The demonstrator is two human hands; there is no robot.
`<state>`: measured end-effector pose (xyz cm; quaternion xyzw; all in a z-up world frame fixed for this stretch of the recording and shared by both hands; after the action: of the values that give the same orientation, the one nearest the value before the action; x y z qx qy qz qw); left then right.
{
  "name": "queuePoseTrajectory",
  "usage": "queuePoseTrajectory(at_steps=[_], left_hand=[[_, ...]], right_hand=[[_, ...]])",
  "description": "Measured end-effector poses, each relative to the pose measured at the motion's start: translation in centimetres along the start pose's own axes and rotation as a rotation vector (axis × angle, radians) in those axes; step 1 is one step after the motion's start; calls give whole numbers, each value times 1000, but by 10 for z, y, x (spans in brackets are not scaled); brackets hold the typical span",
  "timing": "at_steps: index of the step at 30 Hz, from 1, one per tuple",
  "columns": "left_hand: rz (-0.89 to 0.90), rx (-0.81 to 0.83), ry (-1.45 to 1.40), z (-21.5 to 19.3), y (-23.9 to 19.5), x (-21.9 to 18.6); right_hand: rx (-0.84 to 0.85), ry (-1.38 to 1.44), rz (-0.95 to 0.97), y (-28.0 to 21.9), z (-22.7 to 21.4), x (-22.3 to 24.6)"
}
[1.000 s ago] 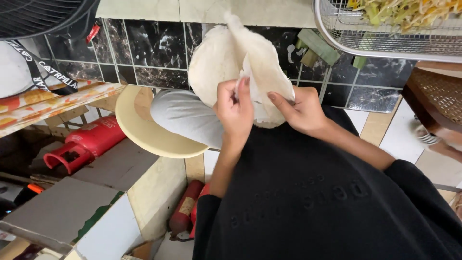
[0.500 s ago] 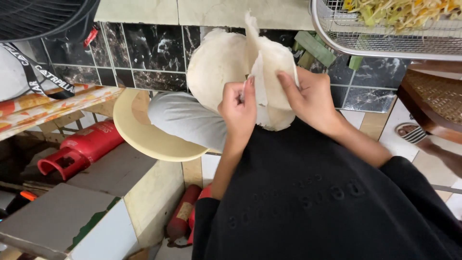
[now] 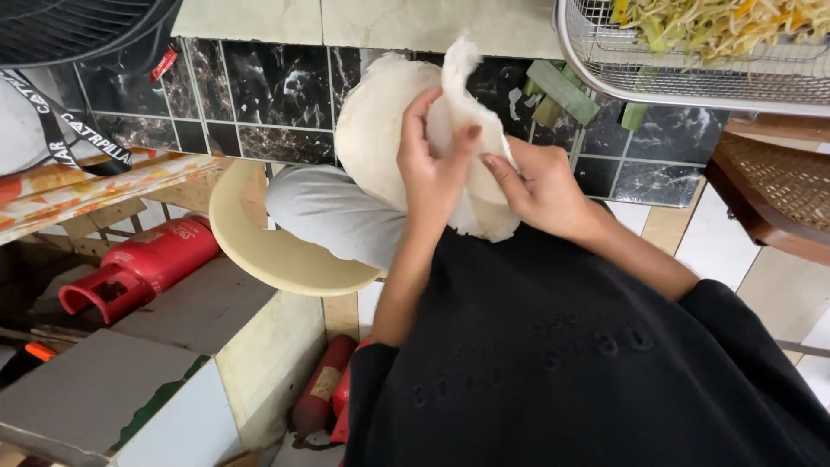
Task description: The person handles thin, white, circular sheets, separating them and placing them on a counter. They then pick up a green leaf and place it on one of the sheets. The person continues to separate and handle the sheets.
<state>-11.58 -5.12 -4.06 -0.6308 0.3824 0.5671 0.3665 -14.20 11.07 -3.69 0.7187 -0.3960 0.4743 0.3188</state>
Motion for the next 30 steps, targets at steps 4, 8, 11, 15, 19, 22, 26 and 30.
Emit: queuePoseTrajectory(at_steps=[4,8,11,15,19,22,26,30], left_hand=[[174,-260,98,-11,5,-8],[264,-407,216,-18,2,-21],[242,-497,178,-33,3,-13],[371,-525,146,-42,0,-34],[556,-392,319,-31,-7,-69],[659,-184,425,-15,-16,-79],[626,-224,538,-10,-24,-66],[485,-482,373,-53,-13,-34]], right_hand=[[-88,65,42,-5,-2,-5],[-197,148,110,-21,-5,-35],[-260,200,142,-28,-6,-49],[-252,249,227,-24,-5,-62],[-63,229,269,9,-10,-14],[17,110,238,32,-18,24],[66,-127,100,51,-5,39],[-161,-45,51,30,0,-6]])
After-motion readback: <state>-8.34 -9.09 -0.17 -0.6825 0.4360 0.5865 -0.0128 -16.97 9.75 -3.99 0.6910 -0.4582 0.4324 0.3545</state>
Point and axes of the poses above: each hand's wrist, its own y-axis towards the middle knuckle, its own z-axis out of the palm, x = y × z, the point moved 8 cm from there along y, towards the middle knuckle, and after that the axes turned 6 degrees about -y, right-handed, at the moved point
